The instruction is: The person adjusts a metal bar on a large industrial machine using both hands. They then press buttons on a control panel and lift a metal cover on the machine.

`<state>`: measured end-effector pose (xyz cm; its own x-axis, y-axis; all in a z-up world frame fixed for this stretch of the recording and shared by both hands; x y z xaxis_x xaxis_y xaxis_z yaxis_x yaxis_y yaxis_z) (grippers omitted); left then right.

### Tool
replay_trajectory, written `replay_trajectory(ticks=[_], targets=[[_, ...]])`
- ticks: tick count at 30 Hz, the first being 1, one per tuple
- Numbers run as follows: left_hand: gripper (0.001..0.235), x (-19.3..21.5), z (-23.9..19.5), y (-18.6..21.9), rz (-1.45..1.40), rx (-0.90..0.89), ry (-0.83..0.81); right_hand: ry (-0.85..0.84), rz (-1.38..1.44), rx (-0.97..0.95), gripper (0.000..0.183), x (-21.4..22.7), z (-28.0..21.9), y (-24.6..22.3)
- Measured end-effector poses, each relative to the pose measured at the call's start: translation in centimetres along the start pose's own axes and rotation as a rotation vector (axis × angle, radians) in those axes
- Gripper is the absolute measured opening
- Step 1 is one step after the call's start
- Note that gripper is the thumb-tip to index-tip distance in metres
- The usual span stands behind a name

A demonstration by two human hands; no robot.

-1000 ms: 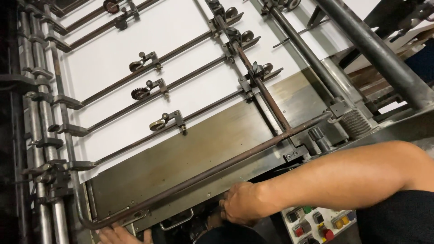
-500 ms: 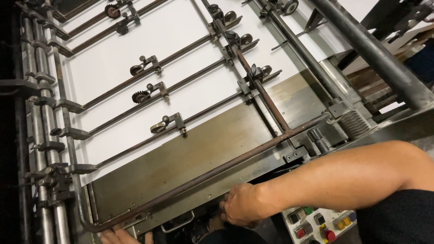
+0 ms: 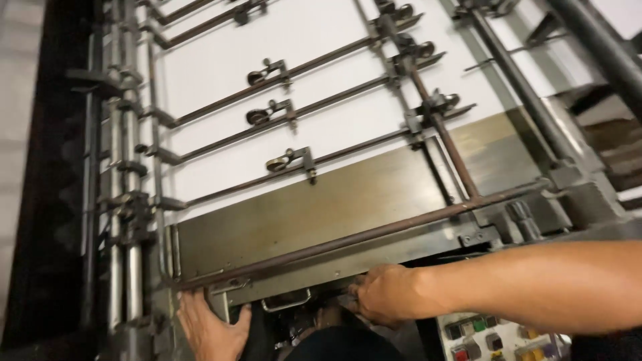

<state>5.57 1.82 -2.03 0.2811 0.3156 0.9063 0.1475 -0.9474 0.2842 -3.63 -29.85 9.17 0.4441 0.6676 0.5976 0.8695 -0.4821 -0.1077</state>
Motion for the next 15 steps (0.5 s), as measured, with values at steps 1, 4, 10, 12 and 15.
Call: replay_trajectory(ticks=[1, 4, 10, 12, 15], targets=[[0.102, 1.1, -1.7, 0.8, -0.223, -0.102, 0.072, -0.08, -0.037, 0.017, 0.055, -0.3, -0.3, 0.1], [0.073, 3.5, -6.1, 0.6, -0.585, -0.259, 0.262, -0.18, -0.009, 0.023, 0.063, 1.0, -1.0, 0.3], [0.044, 13.7, -12.6, 5.0, -1.462, -0.941, 0.398, -0.189, 0.085, 0.031, 0.066, -0.7, -0.5, 1.4], [0.045, 16.8, -16.5, 6.5, -1.698, -1.229, 0.367, -0.13, 0.057, 0.082, 0.066, -2.0, -0.2, 1.5], [0.023, 15.8, -21.3, 6.0, -2.015, -1.119, 0.541, -0.178, 0.006, 0.082, 0.057, -2.1, -0.8, 1.2]])
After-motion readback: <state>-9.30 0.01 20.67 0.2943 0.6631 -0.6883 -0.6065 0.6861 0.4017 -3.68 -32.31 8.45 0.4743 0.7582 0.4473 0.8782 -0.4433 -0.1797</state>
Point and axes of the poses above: each hand's wrist, its own z-axis towards the middle knuckle, its own x-axis out of the back of the hand, y = z × x, the point moved 6 cm from there along z, towards the middle knuckle, and after that the axes turned 14 degrees about -y, right-handed, at the moved point
